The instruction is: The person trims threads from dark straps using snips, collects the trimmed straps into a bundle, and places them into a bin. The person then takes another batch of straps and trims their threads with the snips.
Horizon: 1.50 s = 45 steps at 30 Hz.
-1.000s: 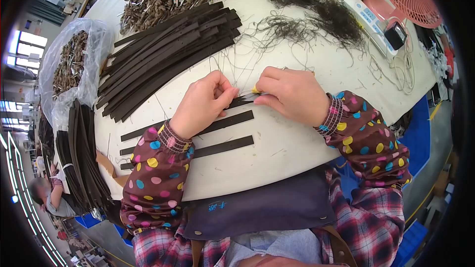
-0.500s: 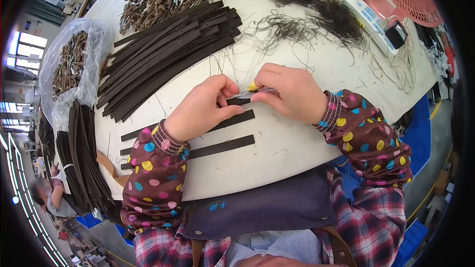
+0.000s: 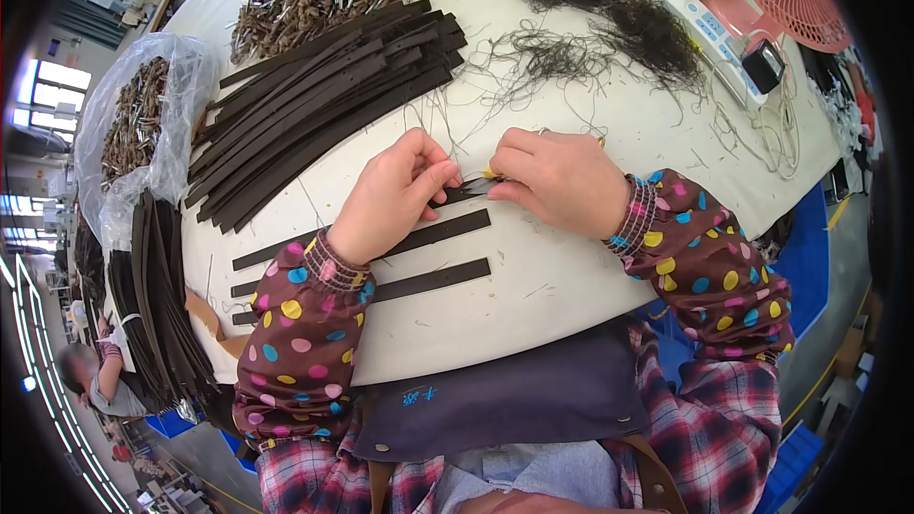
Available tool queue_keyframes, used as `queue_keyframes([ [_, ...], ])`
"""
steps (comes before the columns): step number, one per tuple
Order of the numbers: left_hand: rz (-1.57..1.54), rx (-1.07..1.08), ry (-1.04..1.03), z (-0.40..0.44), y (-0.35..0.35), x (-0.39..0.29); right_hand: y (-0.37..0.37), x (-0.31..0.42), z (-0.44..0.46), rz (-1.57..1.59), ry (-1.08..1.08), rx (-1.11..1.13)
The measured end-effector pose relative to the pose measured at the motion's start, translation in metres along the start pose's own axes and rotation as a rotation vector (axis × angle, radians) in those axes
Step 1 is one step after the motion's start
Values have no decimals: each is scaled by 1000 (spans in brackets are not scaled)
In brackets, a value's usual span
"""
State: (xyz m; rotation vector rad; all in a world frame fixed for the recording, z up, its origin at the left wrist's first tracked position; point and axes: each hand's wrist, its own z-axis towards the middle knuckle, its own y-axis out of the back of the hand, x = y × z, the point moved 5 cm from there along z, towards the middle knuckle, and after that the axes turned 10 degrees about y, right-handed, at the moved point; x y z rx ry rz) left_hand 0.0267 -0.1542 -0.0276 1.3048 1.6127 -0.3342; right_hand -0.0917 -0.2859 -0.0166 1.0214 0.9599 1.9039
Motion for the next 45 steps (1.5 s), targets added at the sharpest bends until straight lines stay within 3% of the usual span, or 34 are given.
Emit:
queue_keyframes([
  [8,8,-63,20,-1,-3,-3,0,3,2,-49,47,3],
  [13,-13,-207,5,0,14,-4,6,-8,1,34,-85,-97],
  [16,617,-454,-313,-20,21,-22,10,-24,-1,165,-202,-196],
  [20,708,-222,-269,-25,7,-10,8,-24,0,303,-265,-227],
  [23,792,-309,-314,-31,5,-17,11,-19,2,325,-252,-191],
  [26,782,-264,-327,-36,-1,-19,16,-19,0,296,-227,-156],
  [32,606,-115,-204,-26,2,-26,21,-18,-5,296,-205,-74],
  [35,537,71,-133,-25,-9,-24,24,-14,-7,280,-168,8],
  [41,501,98,-236,-22,-10,-24,16,-7,-10,221,-112,60],
  [45,501,88,-152,-18,-8,-21,9,-1,-8,169,-79,47],
])
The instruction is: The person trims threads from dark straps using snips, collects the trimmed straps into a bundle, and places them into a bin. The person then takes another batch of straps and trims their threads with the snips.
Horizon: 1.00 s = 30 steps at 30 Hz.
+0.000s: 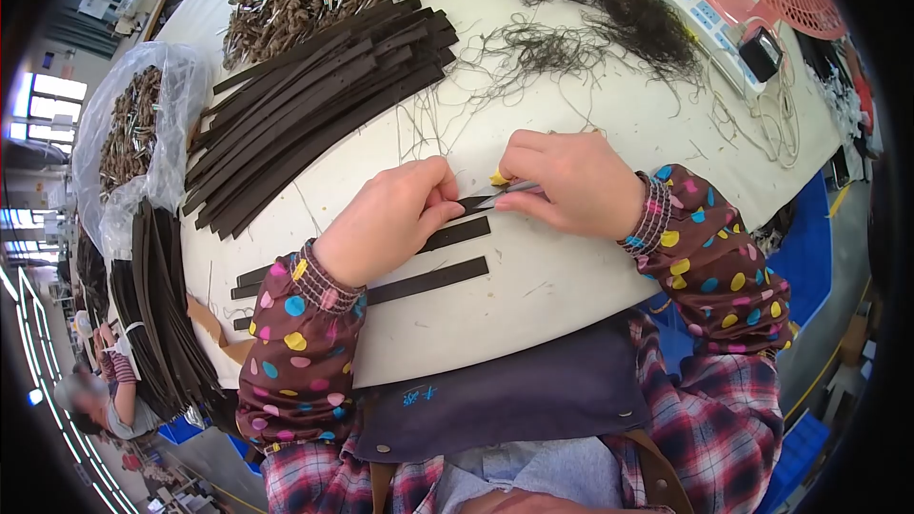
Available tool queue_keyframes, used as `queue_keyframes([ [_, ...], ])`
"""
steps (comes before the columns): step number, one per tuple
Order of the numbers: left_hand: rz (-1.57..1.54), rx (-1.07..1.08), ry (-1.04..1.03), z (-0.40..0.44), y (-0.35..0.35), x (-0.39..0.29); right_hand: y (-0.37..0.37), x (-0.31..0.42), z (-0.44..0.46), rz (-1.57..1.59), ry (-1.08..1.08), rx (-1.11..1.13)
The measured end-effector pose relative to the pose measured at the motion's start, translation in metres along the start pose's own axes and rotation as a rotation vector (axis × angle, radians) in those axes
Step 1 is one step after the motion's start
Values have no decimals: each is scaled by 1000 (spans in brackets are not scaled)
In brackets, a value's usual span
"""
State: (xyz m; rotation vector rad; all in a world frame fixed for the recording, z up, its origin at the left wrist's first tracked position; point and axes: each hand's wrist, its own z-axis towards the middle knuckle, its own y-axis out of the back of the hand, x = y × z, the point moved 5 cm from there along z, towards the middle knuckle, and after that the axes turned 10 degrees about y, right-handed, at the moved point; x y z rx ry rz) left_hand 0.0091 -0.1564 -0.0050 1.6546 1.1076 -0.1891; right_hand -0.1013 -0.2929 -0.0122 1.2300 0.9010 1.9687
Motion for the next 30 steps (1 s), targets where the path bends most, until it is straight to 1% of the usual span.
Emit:
queue_keyframes([
  [5,-32,-93,-52,3,-1,8,-6,2,1,-41,26,4],
  [8,-127,-40,80,1,0,6,-6,4,2,-50,38,0],
  [11,-153,-16,127,2,-2,4,-7,4,2,-70,46,-6],
  [17,-152,-41,122,4,-5,5,-10,6,3,-117,104,-27],
  [20,-49,-176,-49,4,-10,8,-11,7,4,-130,138,-39],
  [23,-62,-267,-8,7,-11,10,-11,8,5,-157,144,-30],
  [26,-314,-232,257,5,-6,7,-4,2,5,-171,73,-97],
  [29,-277,-393,153,-4,8,7,11,-11,5,-29,-49,-228],
  [30,-179,-443,89,-10,14,7,13,-13,6,-8,-63,-230],
])
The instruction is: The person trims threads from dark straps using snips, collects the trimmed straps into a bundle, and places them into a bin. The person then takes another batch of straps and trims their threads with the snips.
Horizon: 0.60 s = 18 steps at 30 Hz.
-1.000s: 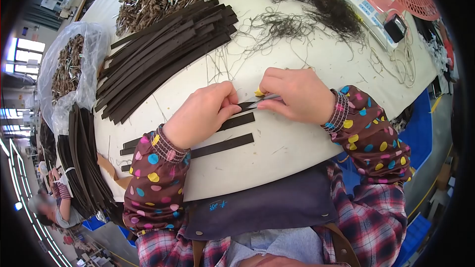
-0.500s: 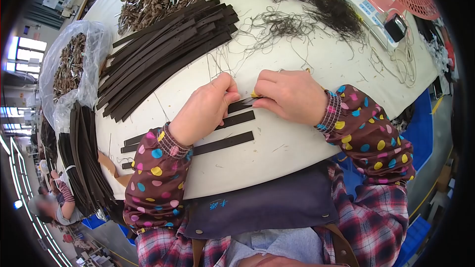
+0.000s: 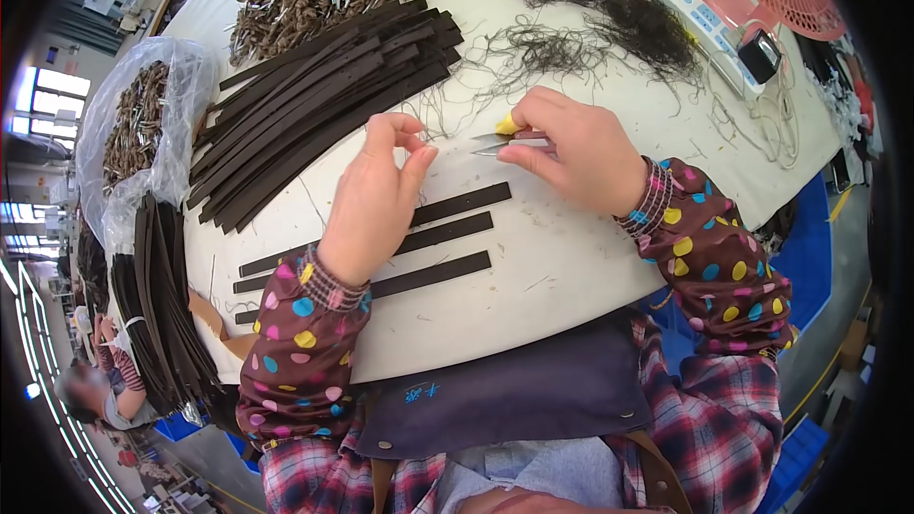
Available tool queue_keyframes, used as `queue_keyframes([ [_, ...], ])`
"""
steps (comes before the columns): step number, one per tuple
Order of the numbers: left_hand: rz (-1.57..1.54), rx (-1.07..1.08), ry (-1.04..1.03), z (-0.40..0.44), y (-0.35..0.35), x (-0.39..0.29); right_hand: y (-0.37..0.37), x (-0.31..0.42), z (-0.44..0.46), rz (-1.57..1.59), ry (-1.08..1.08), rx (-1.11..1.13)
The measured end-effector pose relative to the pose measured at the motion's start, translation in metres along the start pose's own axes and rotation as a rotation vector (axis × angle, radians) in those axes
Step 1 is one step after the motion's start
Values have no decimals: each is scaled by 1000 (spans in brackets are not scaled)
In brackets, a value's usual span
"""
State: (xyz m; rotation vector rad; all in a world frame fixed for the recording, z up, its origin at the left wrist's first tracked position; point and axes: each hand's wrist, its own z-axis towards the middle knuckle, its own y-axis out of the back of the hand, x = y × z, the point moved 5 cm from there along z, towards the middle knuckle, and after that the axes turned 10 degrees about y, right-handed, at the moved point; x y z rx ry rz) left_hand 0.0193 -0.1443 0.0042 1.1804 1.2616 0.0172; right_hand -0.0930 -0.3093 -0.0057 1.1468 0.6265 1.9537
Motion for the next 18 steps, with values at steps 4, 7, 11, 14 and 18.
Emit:
queue_keyframes([
  [4,185,-52,-108,-16,28,11,-5,0,13,-17,7,28],
  [7,220,55,-5,-24,30,36,-27,12,34,-65,52,76],
  [11,246,154,0,-30,28,40,-69,20,55,-101,82,136],
  [14,321,186,-21,-31,29,39,-73,12,53,-166,42,167],
  [18,364,132,-121,-30,34,45,-31,-36,31,-316,-81,86],
])
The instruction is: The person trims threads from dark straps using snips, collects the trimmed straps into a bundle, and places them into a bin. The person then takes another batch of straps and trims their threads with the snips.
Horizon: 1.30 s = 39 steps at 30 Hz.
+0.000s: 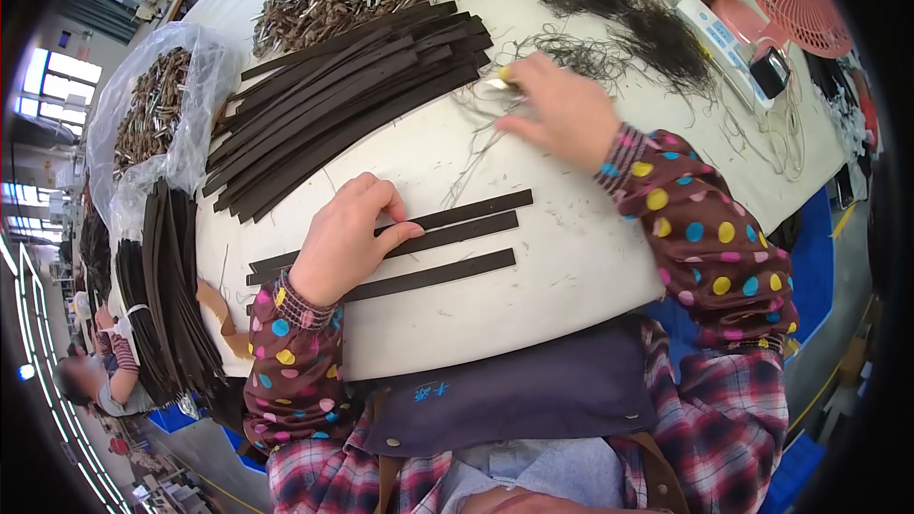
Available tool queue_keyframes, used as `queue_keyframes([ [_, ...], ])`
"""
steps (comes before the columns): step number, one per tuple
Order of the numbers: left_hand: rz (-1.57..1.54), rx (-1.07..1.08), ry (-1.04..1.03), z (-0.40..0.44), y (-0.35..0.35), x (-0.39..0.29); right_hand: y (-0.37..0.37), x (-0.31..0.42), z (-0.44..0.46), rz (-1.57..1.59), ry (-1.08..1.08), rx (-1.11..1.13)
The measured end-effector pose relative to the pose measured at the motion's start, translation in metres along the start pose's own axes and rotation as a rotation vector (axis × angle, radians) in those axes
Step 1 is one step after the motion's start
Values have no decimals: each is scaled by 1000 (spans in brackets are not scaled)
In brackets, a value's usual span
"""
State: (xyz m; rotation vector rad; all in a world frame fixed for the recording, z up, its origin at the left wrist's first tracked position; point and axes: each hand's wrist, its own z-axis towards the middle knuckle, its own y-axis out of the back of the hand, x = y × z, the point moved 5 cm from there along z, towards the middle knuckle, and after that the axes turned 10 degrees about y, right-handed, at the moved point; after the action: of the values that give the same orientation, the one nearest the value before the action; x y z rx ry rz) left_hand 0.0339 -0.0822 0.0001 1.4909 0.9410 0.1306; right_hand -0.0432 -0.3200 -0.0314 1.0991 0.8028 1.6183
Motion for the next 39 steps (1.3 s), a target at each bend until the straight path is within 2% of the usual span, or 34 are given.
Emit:
queue_keyframes([
  [2,32,-69,-104,2,4,-2,19,-37,-13,-49,-116,-31],
  [5,-156,-68,32,5,5,-1,45,-53,-21,-55,-101,-166],
  [8,-186,-61,77,7,7,-14,50,3,3,436,56,-41],
  [10,-208,-86,39,8,7,-18,33,45,14,460,329,20],
  [13,-266,-85,27,5,9,-20,13,73,17,429,400,276],
  [16,-322,-29,117,-2,11,-12,19,51,13,434,366,410],
  [17,-339,-4,158,-5,11,-7,22,37,8,472,353,393],
  [19,-283,130,174,-9,8,4,41,8,-1,442,167,454],
  [20,-254,200,179,-11,5,11,45,-14,-9,417,166,337],
  [21,-282,238,133,-11,0,16,52,-30,-15,382,33,315],
  [24,-116,-87,-65,2,12,5,60,-58,-19,-11,-115,124],
  [25,-60,-158,-34,13,17,3,60,-53,-14,-47,-129,82],
  [28,124,-521,-153,46,22,-9,57,-25,4,-61,-10,-184],
  [31,223,-513,-68,72,8,1,48,-5,17,-88,34,-196],
  [38,78,-326,-93,38,3,-10,26,20,-4,95,147,-83],
  [39,49,-276,-146,33,-1,-10,24,24,-5,150,148,-72],
])
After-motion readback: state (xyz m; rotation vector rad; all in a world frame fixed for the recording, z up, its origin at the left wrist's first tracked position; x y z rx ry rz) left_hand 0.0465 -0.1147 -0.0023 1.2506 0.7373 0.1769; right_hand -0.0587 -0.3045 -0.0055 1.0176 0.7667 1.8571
